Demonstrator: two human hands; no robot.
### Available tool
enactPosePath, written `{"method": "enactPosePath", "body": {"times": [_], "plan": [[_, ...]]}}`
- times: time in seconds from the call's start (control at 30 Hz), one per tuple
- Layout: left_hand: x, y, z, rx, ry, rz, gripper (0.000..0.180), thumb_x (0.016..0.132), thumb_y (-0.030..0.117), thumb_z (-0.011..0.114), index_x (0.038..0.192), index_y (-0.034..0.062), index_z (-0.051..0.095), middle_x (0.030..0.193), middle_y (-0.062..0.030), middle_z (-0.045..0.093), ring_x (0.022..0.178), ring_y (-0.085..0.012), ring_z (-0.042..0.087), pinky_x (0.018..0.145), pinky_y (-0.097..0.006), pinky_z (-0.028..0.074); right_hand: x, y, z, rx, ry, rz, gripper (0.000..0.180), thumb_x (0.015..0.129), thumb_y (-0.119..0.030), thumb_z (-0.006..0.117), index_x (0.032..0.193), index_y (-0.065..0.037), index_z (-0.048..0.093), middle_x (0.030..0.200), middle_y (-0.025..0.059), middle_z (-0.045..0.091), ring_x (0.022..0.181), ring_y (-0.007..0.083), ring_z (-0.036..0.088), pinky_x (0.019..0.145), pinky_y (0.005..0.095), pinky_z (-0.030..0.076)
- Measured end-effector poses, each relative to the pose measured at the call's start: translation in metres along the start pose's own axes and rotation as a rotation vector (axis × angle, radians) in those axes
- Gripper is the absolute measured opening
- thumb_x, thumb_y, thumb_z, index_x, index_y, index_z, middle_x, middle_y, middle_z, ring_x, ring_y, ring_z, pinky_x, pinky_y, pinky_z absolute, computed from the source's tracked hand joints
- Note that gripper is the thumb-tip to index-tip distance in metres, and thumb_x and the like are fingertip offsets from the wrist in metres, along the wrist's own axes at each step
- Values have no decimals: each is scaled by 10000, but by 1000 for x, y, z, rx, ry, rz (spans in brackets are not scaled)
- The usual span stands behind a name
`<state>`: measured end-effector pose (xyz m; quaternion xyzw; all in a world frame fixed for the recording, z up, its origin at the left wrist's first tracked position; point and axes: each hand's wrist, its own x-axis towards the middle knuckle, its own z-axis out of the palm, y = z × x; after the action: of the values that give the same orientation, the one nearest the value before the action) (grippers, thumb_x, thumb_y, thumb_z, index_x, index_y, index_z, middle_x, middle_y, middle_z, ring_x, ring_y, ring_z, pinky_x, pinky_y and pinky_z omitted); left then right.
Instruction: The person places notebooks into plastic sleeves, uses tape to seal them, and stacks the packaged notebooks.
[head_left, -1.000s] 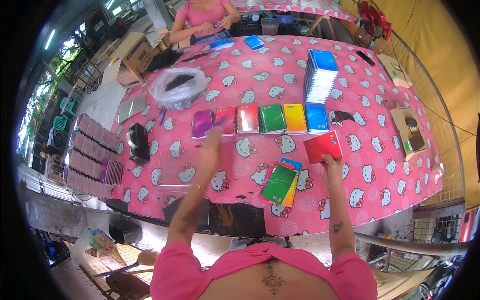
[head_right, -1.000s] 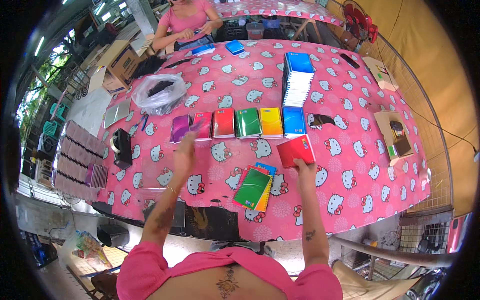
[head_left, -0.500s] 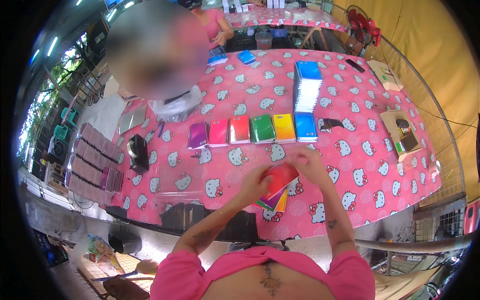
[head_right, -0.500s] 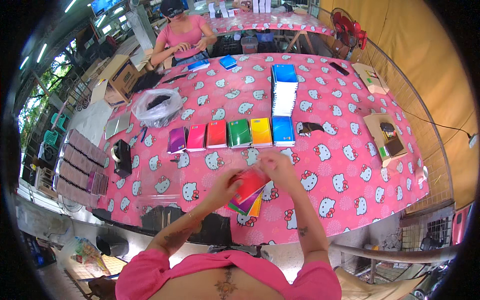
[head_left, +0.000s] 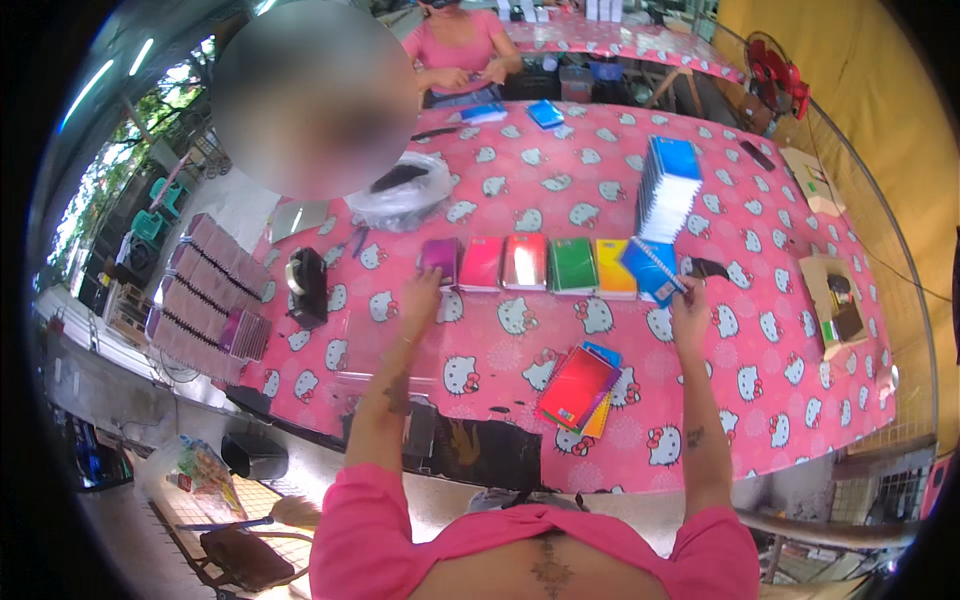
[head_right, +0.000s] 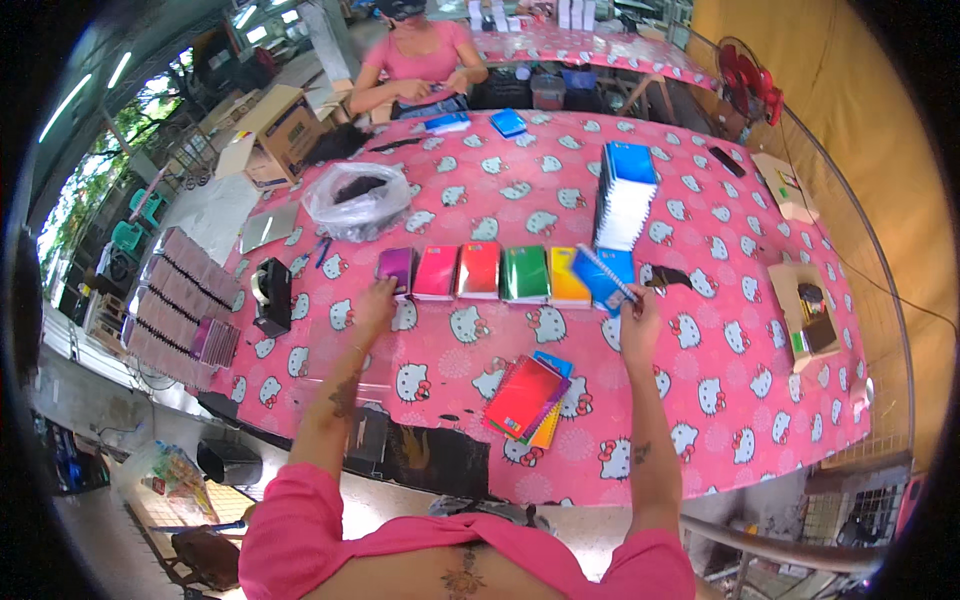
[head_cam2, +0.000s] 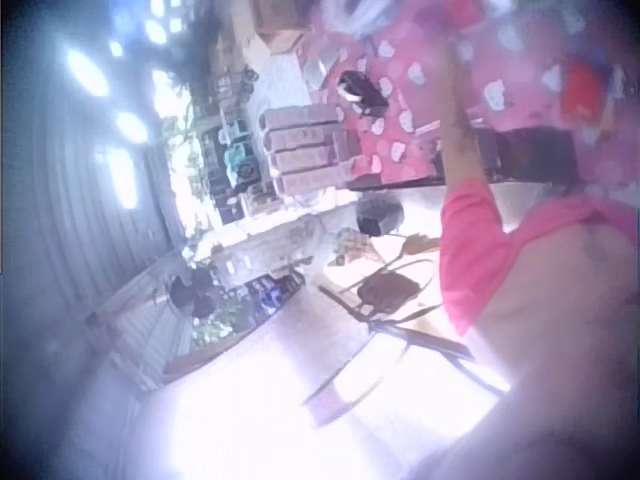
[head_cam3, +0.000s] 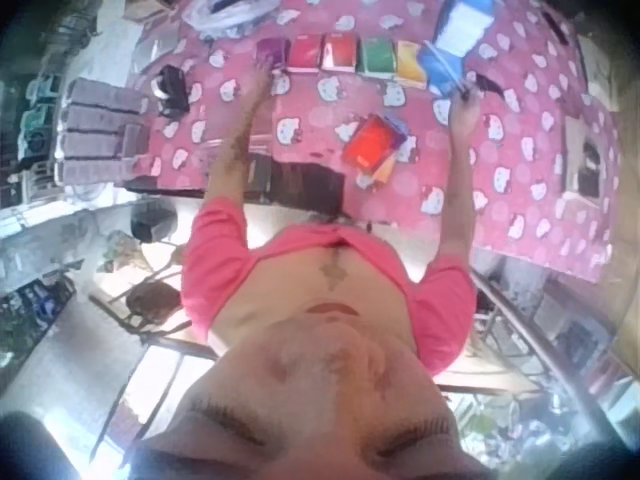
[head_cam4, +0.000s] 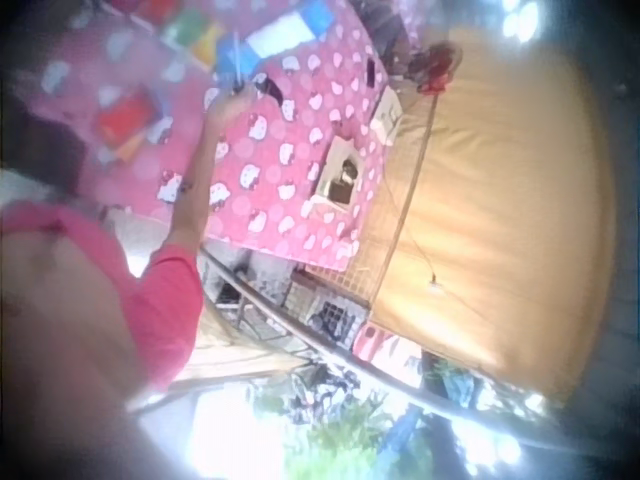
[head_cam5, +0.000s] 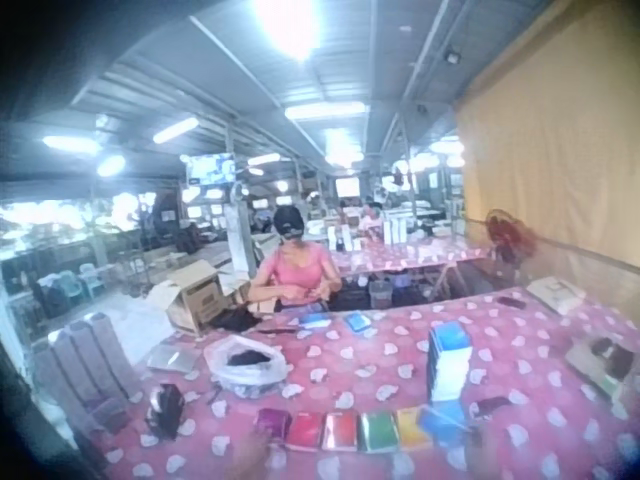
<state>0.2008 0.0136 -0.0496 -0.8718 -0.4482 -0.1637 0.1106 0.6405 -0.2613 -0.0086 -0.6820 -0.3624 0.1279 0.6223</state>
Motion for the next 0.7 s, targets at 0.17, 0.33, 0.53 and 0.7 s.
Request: {"method": "enactPosePath", "body": {"times": [0.17,0.33,0.53,0.7], "plan": [[10,55,-60,-152,78,-57,407,817,23,594,1223,51,618,1057,-132,690,1071,-346,634,872,-444,521,-109,1,3,-178,-375,-354,270,823,156,546,996,-45,599,1108,115,669,1094,302,622,958,356,478],[-49,177,-123,-1078,-149,466,315,893,35,557,1199,56,631,1176,-138,653,1202,-334,580,986,-443,482,-152,20,-4,-336,-321,-309,296,841,65,613,1113,-52,620,1269,139,596,1210,341,549,1006,382,453],[-130,233,-104,-879,-125,395,473,893,305,682,1263,20,608,1366,-210,560,1282,-394,518,1089,-482,378,-215,35,33,500,88,660,488,889,-190,703,1301,3,527,1324,103,568,1143,192,603,919,345,503],[-87,225,-34,-1103,-602,-226,421,919,345,608,1180,16,616,1034,-137,690,821,-242,678,719,-408,537,-177,-4,58,585,-310,830,528,858,-275,779,1248,-5,546,1127,75,657,944,178,677,796,343,569]]}}
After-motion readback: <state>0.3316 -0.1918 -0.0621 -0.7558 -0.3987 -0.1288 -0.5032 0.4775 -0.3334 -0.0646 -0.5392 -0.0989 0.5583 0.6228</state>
